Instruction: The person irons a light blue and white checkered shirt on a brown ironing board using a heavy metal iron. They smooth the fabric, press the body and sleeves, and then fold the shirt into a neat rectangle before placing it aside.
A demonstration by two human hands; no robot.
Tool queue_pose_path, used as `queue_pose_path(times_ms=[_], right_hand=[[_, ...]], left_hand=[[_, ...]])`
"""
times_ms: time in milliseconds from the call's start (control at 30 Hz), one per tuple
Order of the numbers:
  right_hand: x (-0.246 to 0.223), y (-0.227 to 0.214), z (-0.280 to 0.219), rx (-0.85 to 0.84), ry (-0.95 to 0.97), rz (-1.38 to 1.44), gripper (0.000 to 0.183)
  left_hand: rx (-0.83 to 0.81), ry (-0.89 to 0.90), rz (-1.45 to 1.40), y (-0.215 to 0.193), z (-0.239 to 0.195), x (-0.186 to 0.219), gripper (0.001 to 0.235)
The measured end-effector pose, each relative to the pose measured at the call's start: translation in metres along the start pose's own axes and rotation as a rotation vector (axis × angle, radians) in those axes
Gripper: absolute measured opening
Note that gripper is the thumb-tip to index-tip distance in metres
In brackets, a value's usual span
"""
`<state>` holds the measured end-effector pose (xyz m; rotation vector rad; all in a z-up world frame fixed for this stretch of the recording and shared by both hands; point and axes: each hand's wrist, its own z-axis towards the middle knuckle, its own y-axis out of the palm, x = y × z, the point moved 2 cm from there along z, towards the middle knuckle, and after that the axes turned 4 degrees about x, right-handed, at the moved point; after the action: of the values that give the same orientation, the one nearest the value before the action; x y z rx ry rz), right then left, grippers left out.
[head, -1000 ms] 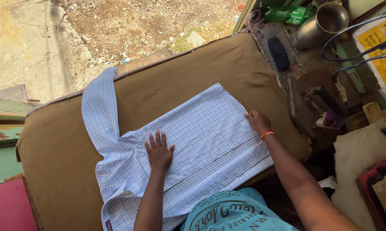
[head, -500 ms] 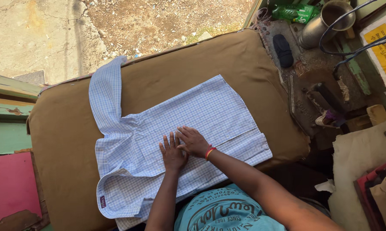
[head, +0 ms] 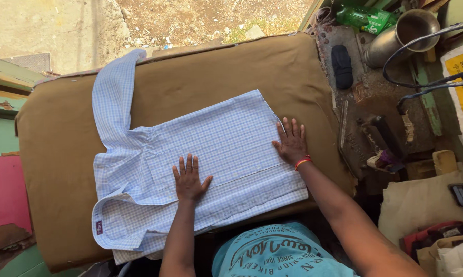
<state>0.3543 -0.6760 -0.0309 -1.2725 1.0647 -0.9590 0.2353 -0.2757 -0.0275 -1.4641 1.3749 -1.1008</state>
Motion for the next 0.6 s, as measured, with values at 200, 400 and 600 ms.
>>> queue_pose_path(times_ms=[200,400,600], right_hand=[[0.095,-0.08,-0.014,0.229,0.105,-0.092,0.066],[0.24,-0.18,-0.044,-0.055,0.587,0.069,0.064],[0.242,-0.164,-0.019,-0.159,0.666,0.303,0.047]], left_hand=[[-0.006,-0.026,0.013,-0.001,-0.003,0.002,0.098],[0.048,-0.018,-0.08,-0.005,0.004,0.004,0.097],[0.076,-0.032,-0.093,-0.014,0.003,-0.003,0.098]])
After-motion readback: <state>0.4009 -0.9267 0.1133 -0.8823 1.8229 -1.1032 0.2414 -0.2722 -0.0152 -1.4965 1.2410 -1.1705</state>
